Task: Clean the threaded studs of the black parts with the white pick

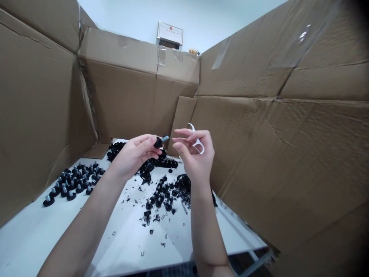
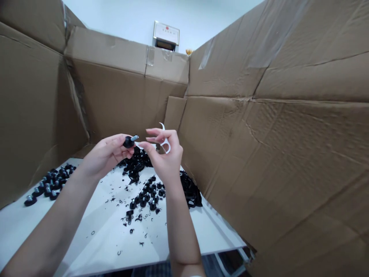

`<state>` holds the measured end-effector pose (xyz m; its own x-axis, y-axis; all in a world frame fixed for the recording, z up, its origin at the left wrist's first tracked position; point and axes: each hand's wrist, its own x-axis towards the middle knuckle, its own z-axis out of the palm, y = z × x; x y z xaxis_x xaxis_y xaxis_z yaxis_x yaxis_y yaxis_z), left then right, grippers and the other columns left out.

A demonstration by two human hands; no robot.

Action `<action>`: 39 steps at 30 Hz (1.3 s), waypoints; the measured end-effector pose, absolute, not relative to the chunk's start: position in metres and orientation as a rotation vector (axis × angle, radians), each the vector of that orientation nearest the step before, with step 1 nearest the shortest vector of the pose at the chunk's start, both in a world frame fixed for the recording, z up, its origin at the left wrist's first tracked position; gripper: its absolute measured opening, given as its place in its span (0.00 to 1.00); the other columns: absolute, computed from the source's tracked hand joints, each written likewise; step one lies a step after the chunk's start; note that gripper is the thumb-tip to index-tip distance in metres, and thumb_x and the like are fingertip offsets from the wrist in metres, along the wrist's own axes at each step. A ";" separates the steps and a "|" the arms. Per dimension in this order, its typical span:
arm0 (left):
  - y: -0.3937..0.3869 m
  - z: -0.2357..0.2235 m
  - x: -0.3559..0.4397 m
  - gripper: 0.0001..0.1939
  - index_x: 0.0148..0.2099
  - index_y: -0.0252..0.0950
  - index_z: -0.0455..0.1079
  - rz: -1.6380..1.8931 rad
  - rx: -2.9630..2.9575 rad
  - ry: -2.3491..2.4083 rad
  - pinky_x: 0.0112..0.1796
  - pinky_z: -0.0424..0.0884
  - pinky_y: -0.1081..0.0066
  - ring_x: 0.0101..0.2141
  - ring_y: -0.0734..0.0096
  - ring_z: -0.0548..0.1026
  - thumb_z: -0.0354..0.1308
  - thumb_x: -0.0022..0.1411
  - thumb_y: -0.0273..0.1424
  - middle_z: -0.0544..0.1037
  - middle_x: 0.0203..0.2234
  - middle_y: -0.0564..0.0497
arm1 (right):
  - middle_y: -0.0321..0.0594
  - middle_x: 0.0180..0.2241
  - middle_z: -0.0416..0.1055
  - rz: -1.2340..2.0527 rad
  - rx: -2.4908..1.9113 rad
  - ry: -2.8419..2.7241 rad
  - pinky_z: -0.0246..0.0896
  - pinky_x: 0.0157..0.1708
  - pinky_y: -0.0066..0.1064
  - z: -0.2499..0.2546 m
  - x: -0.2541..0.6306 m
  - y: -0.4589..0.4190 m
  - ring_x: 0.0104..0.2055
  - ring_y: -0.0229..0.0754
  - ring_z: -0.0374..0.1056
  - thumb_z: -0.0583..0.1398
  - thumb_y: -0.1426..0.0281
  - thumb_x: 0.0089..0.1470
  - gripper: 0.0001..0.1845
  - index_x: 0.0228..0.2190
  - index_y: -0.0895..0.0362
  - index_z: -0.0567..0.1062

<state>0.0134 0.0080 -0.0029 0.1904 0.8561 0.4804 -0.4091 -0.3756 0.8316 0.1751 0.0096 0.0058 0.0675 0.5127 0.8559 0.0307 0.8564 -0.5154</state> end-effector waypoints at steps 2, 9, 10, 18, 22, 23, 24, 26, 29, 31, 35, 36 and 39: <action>0.007 -0.005 0.018 0.13 0.36 0.35 0.77 1.401 1.345 0.433 0.32 0.73 0.75 0.29 0.76 0.74 0.64 0.57 0.40 0.77 0.29 0.50 | 0.35 0.47 0.76 0.477 -0.436 -1.526 0.71 0.49 0.39 0.006 0.170 0.005 0.43 0.40 0.76 0.67 0.66 0.46 0.18 0.29 0.50 0.60; 0.003 -0.009 0.033 0.13 0.37 0.37 0.78 1.340 1.267 0.319 0.37 0.75 0.75 0.31 0.76 0.75 0.67 0.54 0.41 0.78 0.30 0.51 | 0.32 0.28 0.78 0.645 -0.408 -1.459 0.75 0.39 0.37 0.006 0.166 0.002 0.38 0.43 0.78 0.67 0.70 0.46 0.18 0.23 0.51 0.60; 0.002 -0.009 0.035 0.14 0.37 0.36 0.78 1.364 1.263 0.317 0.39 0.75 0.75 0.32 0.76 0.75 0.67 0.54 0.41 0.78 0.31 0.50 | 0.32 0.27 0.78 0.622 -0.411 -1.407 0.75 0.39 0.37 0.005 0.166 0.002 0.37 0.42 0.78 0.67 0.71 0.45 0.19 0.23 0.52 0.60; 0.000 -0.009 0.027 0.15 0.40 0.37 0.76 1.954 1.672 0.724 0.44 0.76 0.67 0.37 0.69 0.78 0.71 0.48 0.33 0.80 0.36 0.49 | 0.30 0.26 0.77 0.295 -0.593 -1.268 0.71 0.34 0.29 0.004 0.161 -0.008 0.33 0.37 0.77 0.67 0.71 0.47 0.17 0.21 0.53 0.62; 0.000 -0.005 0.012 0.13 0.38 0.36 0.77 1.914 1.922 0.770 0.43 0.77 0.68 0.37 0.69 0.78 0.71 0.49 0.32 0.79 0.35 0.50 | 0.30 0.28 0.77 0.124 -0.641 -1.235 0.66 0.28 0.26 0.006 0.171 -0.007 0.33 0.36 0.76 0.65 0.71 0.49 0.15 0.22 0.53 0.63; -0.001 -0.003 0.008 0.13 0.38 0.36 0.77 1.880 1.933 0.769 0.43 0.78 0.68 0.36 0.69 0.78 0.71 0.49 0.31 0.79 0.34 0.50 | 0.31 0.28 0.77 0.086 -0.653 -1.213 0.65 0.27 0.26 0.007 0.175 -0.005 0.32 0.36 0.75 0.65 0.71 0.49 0.15 0.23 0.53 0.62; -0.001 -0.001 0.004 0.12 0.37 0.36 0.76 1.864 1.928 0.765 0.42 0.78 0.68 0.36 0.69 0.79 0.71 0.48 0.31 0.79 0.34 0.50 | 0.31 0.27 0.77 0.050 -0.667 -1.186 0.64 0.26 0.26 0.008 0.179 -0.002 0.32 0.36 0.75 0.66 0.70 0.49 0.16 0.23 0.53 0.62; -0.001 0.002 -0.005 0.12 0.36 0.37 0.76 1.891 1.889 0.760 0.41 0.78 0.68 0.35 0.69 0.79 0.71 0.47 0.29 0.80 0.33 0.50 | 0.31 0.26 0.76 -0.021 -0.682 -1.117 0.64 0.27 0.28 0.010 0.189 0.005 0.31 0.37 0.75 0.66 0.69 0.48 0.16 0.23 0.53 0.61; 0.002 0.004 -0.022 0.12 0.35 0.38 0.77 1.925 1.818 0.796 0.38 0.78 0.71 0.32 0.71 0.78 0.72 0.45 0.26 0.80 0.31 0.51 | 0.30 0.24 0.72 -0.086 -0.647 -1.033 0.68 0.32 0.32 0.014 0.203 0.016 0.31 0.39 0.75 0.66 0.70 0.47 0.18 0.23 0.52 0.60; 0.007 0.003 -0.034 0.12 0.35 0.39 0.77 1.924 1.768 0.846 0.34 0.77 0.72 0.30 0.72 0.77 0.72 0.44 0.26 0.79 0.30 0.52 | 0.29 0.23 0.70 -0.112 -0.604 -0.978 0.70 0.35 0.35 0.016 0.210 0.023 0.31 0.40 0.75 0.66 0.71 0.46 0.18 0.23 0.52 0.59; 0.021 -0.003 -0.055 0.13 0.35 0.39 0.78 1.914 1.631 0.840 0.32 0.75 0.74 0.29 0.73 0.76 0.72 0.42 0.26 0.79 0.28 0.53 | 0.29 0.22 0.68 -0.174 -0.556 -0.855 0.71 0.38 0.38 0.018 0.217 0.030 0.30 0.41 0.75 0.66 0.72 0.45 0.18 0.24 0.51 0.59; 0.023 -0.004 -0.058 0.13 0.34 0.40 0.79 1.919 1.589 0.807 0.32 0.74 0.75 0.29 0.74 0.76 0.72 0.42 0.25 0.79 0.27 0.53 | 0.29 0.23 0.68 -0.199 -0.561 -0.830 0.71 0.39 0.39 0.018 0.218 0.030 0.30 0.41 0.75 0.66 0.71 0.46 0.19 0.24 0.51 0.59; 0.028 -0.005 -0.059 0.11 0.33 0.40 0.78 1.931 1.458 0.690 0.33 0.73 0.78 0.28 0.76 0.77 0.70 0.44 0.25 0.79 0.25 0.54 | 0.29 0.23 0.68 -0.252 -0.581 -0.784 0.71 0.39 0.40 0.019 0.219 0.030 0.31 0.42 0.75 0.66 0.69 0.47 0.19 0.24 0.50 0.57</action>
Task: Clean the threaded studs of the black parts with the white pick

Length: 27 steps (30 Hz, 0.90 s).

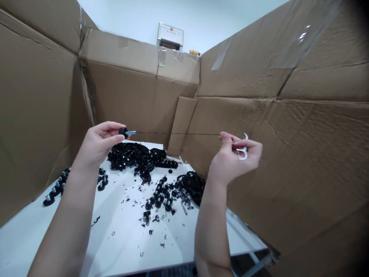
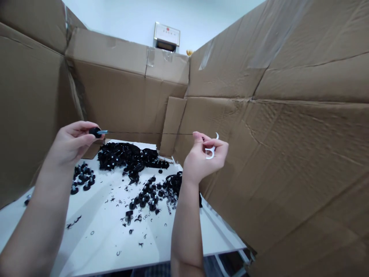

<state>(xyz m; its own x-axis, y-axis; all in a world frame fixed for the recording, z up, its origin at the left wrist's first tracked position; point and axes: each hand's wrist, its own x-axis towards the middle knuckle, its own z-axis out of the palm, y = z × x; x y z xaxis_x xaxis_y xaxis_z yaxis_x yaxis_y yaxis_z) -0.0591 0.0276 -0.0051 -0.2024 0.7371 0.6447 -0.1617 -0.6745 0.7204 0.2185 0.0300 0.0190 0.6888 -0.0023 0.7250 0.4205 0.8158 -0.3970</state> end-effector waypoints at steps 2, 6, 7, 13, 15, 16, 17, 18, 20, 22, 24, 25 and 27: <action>0.026 -0.003 -0.052 0.08 0.33 0.39 0.77 1.929 1.389 0.626 0.33 0.73 0.76 0.27 0.77 0.76 0.69 0.46 0.28 0.77 0.23 0.55 | 0.30 0.24 0.69 -0.220 -0.597 -0.815 0.71 0.39 0.39 0.018 0.217 0.031 0.31 0.41 0.74 0.65 0.68 0.48 0.19 0.24 0.50 0.58; 0.017 0.003 -0.029 0.07 0.33 0.37 0.77 1.793 1.377 0.644 0.32 0.75 0.72 0.26 0.75 0.76 0.67 0.51 0.34 0.76 0.24 0.53 | 0.32 0.26 0.72 -0.119 -0.691 -0.969 0.69 0.35 0.36 0.014 0.210 0.031 0.30 0.39 0.73 0.66 0.66 0.47 0.17 0.24 0.52 0.61; 0.014 0.004 -0.024 0.08 0.33 0.36 0.77 1.710 1.405 0.678 0.32 0.75 0.72 0.26 0.74 0.76 0.67 0.52 0.35 0.77 0.25 0.52 | 0.32 0.26 0.73 -0.112 -0.714 -1.001 0.68 0.34 0.34 0.013 0.208 0.030 0.30 0.39 0.72 0.66 0.65 0.47 0.17 0.24 0.53 0.61; 0.003 0.005 -0.014 0.14 0.29 0.35 0.78 1.331 1.511 0.506 0.25 0.74 0.75 0.22 0.76 0.73 0.67 0.52 0.42 0.75 0.22 0.50 | 0.31 0.23 0.73 -0.097 -0.915 -1.166 0.61 0.30 0.31 0.009 0.208 0.033 0.25 0.35 0.67 0.65 0.67 0.47 0.15 0.22 0.54 0.63; 0.003 0.004 -0.012 0.14 0.30 0.37 0.78 1.289 1.490 0.429 0.25 0.74 0.74 0.22 0.75 0.73 0.67 0.53 0.44 0.75 0.22 0.50 | 0.30 0.20 0.70 -0.029 -1.085 -1.341 0.58 0.28 0.31 0.008 0.210 0.039 0.23 0.35 0.64 0.66 0.68 0.44 0.15 0.20 0.54 0.64; 0.003 0.003 -0.011 0.14 0.31 0.37 0.78 1.289 1.462 0.421 0.26 0.74 0.74 0.23 0.74 0.73 0.66 0.54 0.44 0.76 0.23 0.49 | 0.30 0.19 0.69 0.007 -1.148 -1.440 0.58 0.27 0.32 0.008 0.209 0.041 0.22 0.35 0.63 0.66 0.68 0.43 0.14 0.19 0.54 0.64; 0.004 0.001 -0.009 0.14 0.32 0.38 0.78 1.301 1.424 0.428 0.27 0.75 0.73 0.24 0.73 0.74 0.65 0.54 0.44 0.77 0.24 0.48 | 0.30 0.20 0.70 0.040 -1.169 -1.516 0.58 0.28 0.32 0.007 0.208 0.043 0.22 0.35 0.63 0.66 0.67 0.43 0.14 0.19 0.54 0.65; 0.004 0.000 -0.006 0.14 0.32 0.37 0.78 1.316 1.381 0.443 0.28 0.76 0.72 0.25 0.72 0.75 0.65 0.55 0.44 0.77 0.25 0.48 | 0.32 0.22 0.73 0.075 -1.131 -1.555 0.60 0.30 0.33 0.007 0.206 0.043 0.24 0.35 0.65 0.66 0.67 0.44 0.13 0.21 0.54 0.65; 0.005 -0.002 0.001 0.15 0.32 0.37 0.77 1.326 1.295 0.458 0.30 0.76 0.70 0.27 0.70 0.77 0.64 0.56 0.44 0.79 0.27 0.47 | 0.36 0.33 0.78 0.171 -0.909 -1.528 0.65 0.36 0.35 0.007 0.198 0.038 0.30 0.37 0.71 0.65 0.66 0.46 0.12 0.25 0.53 0.65; 0.006 -0.004 0.009 0.14 0.31 0.36 0.76 1.284 1.229 0.428 0.30 0.76 0.72 0.28 0.71 0.77 0.64 0.57 0.43 0.79 0.28 0.47 | 0.38 0.42 0.78 0.333 -0.610 -1.481 0.68 0.43 0.37 0.008 0.188 0.027 0.38 0.38 0.75 0.64 0.66 0.48 0.13 0.29 0.52 0.64; 0.005 -0.005 0.016 0.13 0.32 0.36 0.77 1.221 1.174 0.350 0.29 0.76 0.76 0.27 0.74 0.77 0.64 0.58 0.41 0.80 0.27 0.48 | 0.37 0.45 0.78 0.559 -0.403 -1.546 0.70 0.46 0.38 0.009 0.179 0.013 0.40 0.39 0.76 0.66 0.69 0.46 0.15 0.30 0.51 0.63; 0.005 -0.005 0.018 0.12 0.33 0.35 0.77 1.206 1.139 0.314 0.29 0.75 0.77 0.27 0.76 0.77 0.64 0.58 0.41 0.80 0.27 0.49 | 0.36 0.44 0.78 0.624 -0.376 -1.571 0.71 0.45 0.37 0.010 0.175 0.008 0.40 0.39 0.76 0.67 0.71 0.44 0.16 0.29 0.51 0.63; 0.005 -0.005 0.022 0.11 0.34 0.34 0.77 1.222 1.062 0.287 0.29 0.75 0.79 0.26 0.77 0.77 0.63 0.61 0.38 0.79 0.26 0.50 | 0.34 0.39 0.80 0.676 -0.378 -1.582 0.71 0.45 0.37 0.009 0.169 0.000 0.41 0.40 0.77 0.67 0.74 0.43 0.16 0.27 0.51 0.64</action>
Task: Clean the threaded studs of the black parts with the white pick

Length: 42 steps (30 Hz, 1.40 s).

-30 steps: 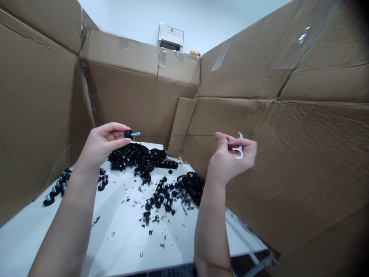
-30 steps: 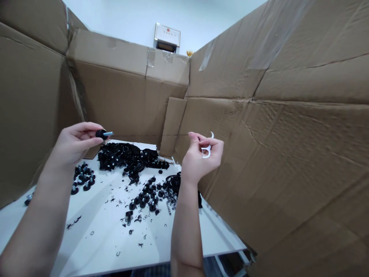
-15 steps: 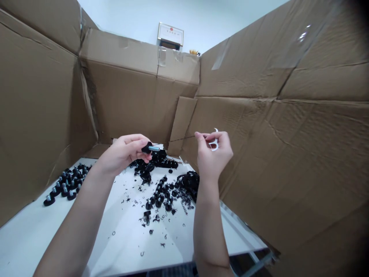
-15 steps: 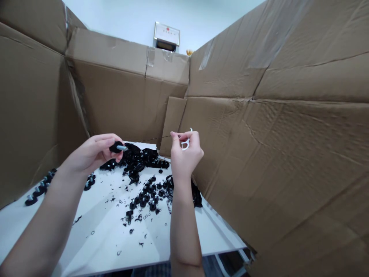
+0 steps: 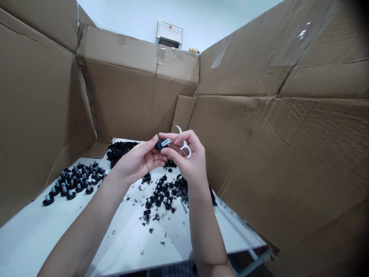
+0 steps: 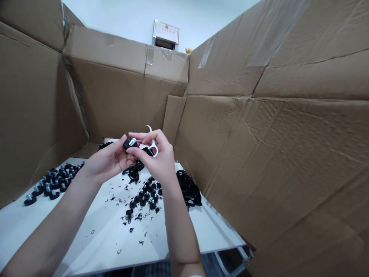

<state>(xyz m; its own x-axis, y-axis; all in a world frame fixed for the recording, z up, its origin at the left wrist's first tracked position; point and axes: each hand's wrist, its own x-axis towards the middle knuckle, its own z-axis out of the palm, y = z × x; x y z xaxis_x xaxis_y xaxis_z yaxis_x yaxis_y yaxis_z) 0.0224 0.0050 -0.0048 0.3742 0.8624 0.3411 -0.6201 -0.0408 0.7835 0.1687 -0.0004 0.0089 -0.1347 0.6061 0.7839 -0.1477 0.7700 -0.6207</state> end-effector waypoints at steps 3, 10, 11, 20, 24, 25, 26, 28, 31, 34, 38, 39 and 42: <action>0.007 -0.004 0.025 0.11 0.34 0.32 0.76 1.282 0.981 0.315 0.31 0.76 0.79 0.26 0.78 0.77 0.59 0.64 0.35 0.79 0.26 0.50 | 0.33 0.32 0.79 0.674 -0.402 -1.474 0.72 0.47 0.37 0.005 0.160 -0.003 0.44 0.42 0.77 0.67 0.75 0.44 0.14 0.24 0.52 0.65; 0.013 -0.006 0.023 0.13 0.34 0.30 0.77 1.261 0.985 0.279 0.31 0.75 0.78 0.28 0.77 0.77 0.59 0.64 0.35 0.80 0.28 0.48 | 0.31 0.27 0.78 0.671 -0.468 -1.348 0.74 0.43 0.37 0.003 0.154 -0.002 0.40 0.42 0.78 0.67 0.74 0.43 0.13 0.21 0.53 0.66; 0.013 -0.007 0.022 0.12 0.34 0.30 0.77 1.252 0.990 0.280 0.30 0.74 0.79 0.27 0.77 0.77 0.59 0.64 0.34 0.80 0.28 0.48 | 0.31 0.27 0.78 0.679 -0.473 -1.360 0.74 0.42 0.37 0.004 0.156 -0.002 0.39 0.41 0.78 0.67 0.74 0.43 0.13 0.21 0.53 0.66; 0.012 -0.005 0.022 0.13 0.32 0.30 0.77 1.246 0.997 0.328 0.31 0.74 0.77 0.27 0.76 0.77 0.58 0.65 0.34 0.80 0.27 0.48 | 0.29 0.27 0.77 0.415 -0.592 -1.356 0.71 0.32 0.28 -0.001 0.157 -0.004 0.33 0.36 0.76 0.66 0.73 0.46 0.11 0.23 0.53 0.68; 0.010 -0.006 0.024 0.15 0.30 0.31 0.77 1.206 0.902 0.330 0.29 0.74 0.77 0.24 0.77 0.76 0.56 0.66 0.33 0.79 0.25 0.48 | 0.29 0.28 0.77 0.396 -0.563 -1.446 0.69 0.28 0.26 0.002 0.166 -0.004 0.32 0.35 0.75 0.67 0.73 0.46 0.11 0.23 0.53 0.69; 0.010 -0.007 0.025 0.15 0.30 0.31 0.77 1.183 0.894 0.322 0.29 0.74 0.77 0.24 0.77 0.76 0.56 0.65 0.33 0.79 0.24 0.48 | 0.30 0.28 0.77 0.399 -0.543 -1.475 0.69 0.28 0.26 0.004 0.169 -0.004 0.32 0.35 0.75 0.67 0.73 0.46 0.11 0.24 0.53 0.68; 0.011 -0.007 0.025 0.14 0.30 0.31 0.77 1.159 0.896 0.308 0.29 0.74 0.77 0.24 0.76 0.76 0.57 0.65 0.33 0.79 0.24 0.49 | 0.30 0.28 0.77 0.404 -0.521 -1.503 0.69 0.28 0.27 0.005 0.173 -0.003 0.33 0.35 0.75 0.67 0.73 0.46 0.11 0.24 0.53 0.68; 0.011 -0.009 0.025 0.13 0.29 0.32 0.77 1.124 0.929 0.276 0.28 0.74 0.77 0.24 0.76 0.76 0.60 0.62 0.34 0.79 0.23 0.49 | 0.31 0.30 0.77 0.407 -0.483 -1.551 0.70 0.31 0.29 0.005 0.177 -0.002 0.34 0.36 0.75 0.66 0.73 0.48 0.11 0.25 0.53 0.68; 0.013 -0.011 0.025 0.12 0.30 0.33 0.77 1.144 1.017 0.255 0.29 0.73 0.78 0.26 0.76 0.76 0.68 0.54 0.38 0.79 0.24 0.51 | 0.32 0.31 0.77 0.319 -0.433 -1.594 0.71 0.36 0.31 0.004 0.178 0.001 0.35 0.36 0.74 0.64 0.74 0.50 0.10 0.27 0.53 0.67; 0.013 -0.010 0.024 0.16 0.30 0.33 0.78 1.217 1.092 0.282 0.30 0.71 0.79 0.27 0.78 0.75 0.71 0.48 0.41 0.79 0.25 0.52 | 0.33 0.33 0.75 0.202 -0.389 -1.603 0.70 0.38 0.32 0.000 0.175 0.003 0.37 0.36 0.74 0.62 0.76 0.52 0.09 0.29 0.52 0.67; 0.011 -0.011 0.026 0.16 0.34 0.35 0.79 1.417 1.231 0.352 0.35 0.70 0.78 0.31 0.78 0.74 0.68 0.52 0.44 0.79 0.30 0.51 | 0.35 0.36 0.74 0.213 -0.438 -1.567 0.69 0.39 0.34 -0.004 0.169 0.007 0.39 0.38 0.73 0.60 0.75 0.54 0.08 0.33 0.51 0.66; 0.010 -0.012 0.027 0.16 0.36 0.36 0.79 1.502 1.283 0.386 0.37 0.70 0.77 0.33 0.77 0.74 0.67 0.54 0.44 0.80 0.32 0.50 | 0.35 0.36 0.74 0.243 -0.454 -1.558 0.68 0.40 0.35 -0.005 0.168 0.008 0.39 0.38 0.72 0.60 0.74 0.54 0.08 0.34 0.51 0.66; 0.007 -0.014 0.031 0.16 0.40 0.37 0.78 1.808 1.456 0.593 0.40 0.70 0.73 0.36 0.73 0.75 0.65 0.56 0.43 0.80 0.35 0.49 | 0.35 0.36 0.73 0.320 -0.490 -1.538 0.66 0.40 0.35 -0.006 0.163 0.012 0.38 0.38 0.70 0.59 0.72 0.55 0.06 0.34 0.51 0.66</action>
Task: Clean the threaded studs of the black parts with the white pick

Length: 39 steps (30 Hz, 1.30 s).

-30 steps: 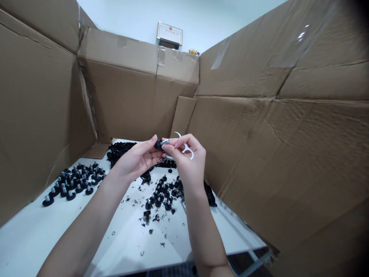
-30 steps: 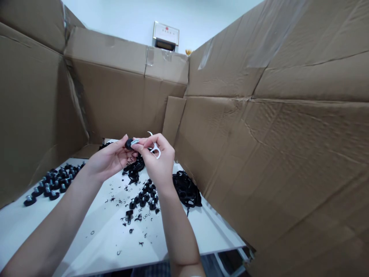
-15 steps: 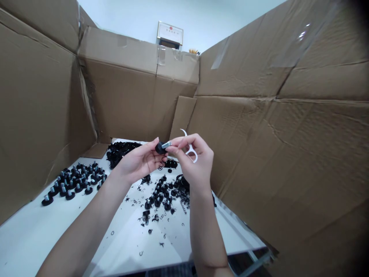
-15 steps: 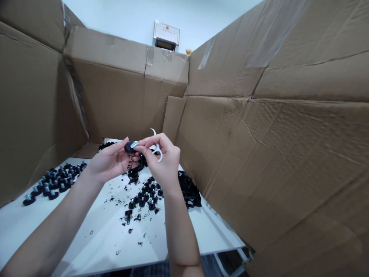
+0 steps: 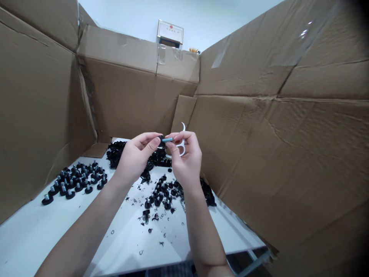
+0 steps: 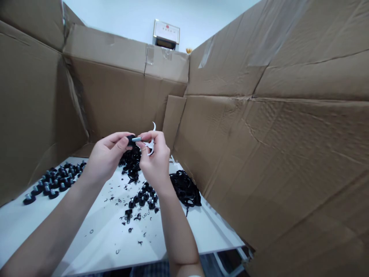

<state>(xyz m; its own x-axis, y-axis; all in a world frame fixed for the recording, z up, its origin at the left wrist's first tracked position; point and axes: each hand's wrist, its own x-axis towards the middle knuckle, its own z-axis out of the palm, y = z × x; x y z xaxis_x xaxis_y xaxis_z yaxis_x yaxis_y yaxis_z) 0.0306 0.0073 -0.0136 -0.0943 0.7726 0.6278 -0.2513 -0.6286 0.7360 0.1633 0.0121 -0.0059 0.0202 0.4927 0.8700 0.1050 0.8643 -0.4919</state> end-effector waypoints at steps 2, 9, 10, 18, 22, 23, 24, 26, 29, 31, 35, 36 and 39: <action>0.006 -0.016 0.034 0.15 0.41 0.37 0.77 2.018 1.592 0.770 0.40 0.71 0.71 0.35 0.70 0.76 0.65 0.57 0.41 0.81 0.35 0.49 | 0.35 0.36 0.72 0.388 -0.504 -1.515 0.66 0.40 0.35 -0.006 0.160 0.016 0.37 0.37 0.69 0.60 0.71 0.53 0.06 0.33 0.51 0.65; 0.013 -0.031 0.044 0.10 0.41 0.44 0.76 2.373 1.730 0.986 0.51 0.66 0.66 0.44 0.61 0.74 0.67 0.54 0.33 0.79 0.38 0.50 | 0.32 0.31 0.71 0.789 -0.478 -1.434 0.66 0.40 0.32 -0.003 0.158 0.030 0.34 0.35 0.69 0.63 0.68 0.46 0.12 0.29 0.52 0.63; 0.018 -0.032 0.041 0.10 0.40 0.44 0.76 2.384 1.709 0.990 0.52 0.66 0.66 0.45 0.61 0.74 0.68 0.53 0.33 0.78 0.39 0.49 | 0.31 0.30 0.70 0.822 -0.460 -1.445 0.66 0.40 0.32 -0.002 0.159 0.030 0.34 0.35 0.69 0.64 0.67 0.45 0.13 0.29 0.52 0.63; 0.049 -0.007 -0.019 0.07 0.42 0.38 0.71 2.141 1.082 0.566 0.41 0.74 0.74 0.34 0.75 0.76 0.58 0.63 0.34 0.77 0.35 0.50 | 0.34 0.30 0.74 0.217 -0.687 -1.232 0.65 0.38 0.33 0.011 0.191 0.026 0.33 0.37 0.70 0.63 0.66 0.47 0.12 0.29 0.53 0.63; 0.027 0.008 -0.026 0.10 0.41 0.38 0.73 1.818 0.964 0.370 0.34 0.73 0.83 0.29 0.82 0.75 0.50 0.68 0.29 0.79 0.33 0.50 | 0.36 0.26 0.73 -0.093 -1.082 -1.223 0.60 0.33 0.34 0.013 0.216 0.037 0.27 0.39 0.66 0.62 0.68 0.47 0.06 0.26 0.54 0.68; 0.022 0.009 -0.025 0.11 0.41 0.37 0.74 1.774 0.969 0.366 0.33 0.73 0.83 0.28 0.83 0.75 0.50 0.68 0.29 0.79 0.33 0.50 | 0.37 0.25 0.72 -0.137 -1.176 -1.228 0.59 0.33 0.35 0.014 0.221 0.041 0.26 0.39 0.65 0.62 0.69 0.46 0.05 0.24 0.54 0.68; 0.018 0.010 -0.024 0.11 0.41 0.37 0.74 1.739 0.981 0.365 0.33 0.73 0.84 0.27 0.83 0.75 0.50 0.67 0.28 0.79 0.33 0.50 | 0.37 0.24 0.72 -0.166 -1.265 -1.221 0.58 0.33 0.35 0.014 0.226 0.044 0.26 0.40 0.65 0.61 0.71 0.45 0.05 0.24 0.54 0.68; 0.012 0.010 -0.022 0.11 0.41 0.36 0.75 1.695 1.018 0.356 0.32 0.74 0.82 0.27 0.82 0.75 0.50 0.66 0.26 0.79 0.33 0.49 | 0.39 0.23 0.71 -0.205 -1.400 -1.207 0.58 0.33 0.37 0.015 0.235 0.049 0.26 0.43 0.65 0.60 0.73 0.44 0.04 0.23 0.54 0.68; 0.007 0.007 -0.022 0.12 0.41 0.36 0.77 1.652 1.098 0.336 0.32 0.75 0.80 0.28 0.79 0.76 0.51 0.63 0.25 0.80 0.33 0.48 | 0.42 0.23 0.71 -0.242 -1.539 -1.171 0.58 0.34 0.38 0.013 0.243 0.056 0.28 0.47 0.65 0.58 0.74 0.43 0.03 0.23 0.54 0.70; 0.005 0.007 -0.022 0.11 0.41 0.37 0.77 1.621 1.171 0.326 0.32 0.75 0.79 0.29 0.77 0.77 0.53 0.62 0.26 0.80 0.34 0.48 | 0.44 0.24 0.72 -0.256 -1.588 -1.160 0.58 0.34 0.39 0.012 0.245 0.059 0.28 0.48 0.65 0.58 0.73 0.43 0.02 0.23 0.54 0.71; 0.011 0.005 -0.028 0.09 0.43 0.39 0.76 1.641 1.421 0.498 0.36 0.74 0.74 0.34 0.73 0.77 0.59 0.59 0.31 0.80 0.38 0.48 | 0.44 0.24 0.73 -0.304 -1.532 -1.150 0.60 0.34 0.40 0.010 0.247 0.061 0.28 0.48 0.65 0.59 0.72 0.42 0.02 0.23 0.54 0.72; 0.016 0.002 -0.035 0.11 0.44 0.39 0.76 1.662 1.514 0.655 0.38 0.74 0.71 0.35 0.71 0.77 0.60 0.59 0.34 0.79 0.38 0.48 | 0.43 0.24 0.72 -0.310 -1.512 -1.143 0.60 0.35 0.40 0.010 0.248 0.061 0.28 0.48 0.65 0.59 0.71 0.41 0.01 0.22 0.54 0.72; 0.037 -0.015 -0.071 0.14 0.45 0.41 0.76 1.634 1.781 1.509 0.46 0.71 0.62 0.40 0.61 0.76 0.60 0.58 0.40 0.79 0.38 0.47 | 0.42 0.23 0.71 -0.287 -1.483 -1.142 0.61 0.37 0.42 0.012 0.250 0.060 0.27 0.47 0.64 0.60 0.69 0.41 0.02 0.21 0.53 0.70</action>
<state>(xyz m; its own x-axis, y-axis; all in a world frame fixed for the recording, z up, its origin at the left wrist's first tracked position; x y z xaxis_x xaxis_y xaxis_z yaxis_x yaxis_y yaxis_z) -0.0715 0.0375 -0.0147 -0.1926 0.8133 0.5491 0.4827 -0.4087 0.7746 0.2497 0.0602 0.0120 0.4904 0.4790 0.7281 0.7659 0.1617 -0.6223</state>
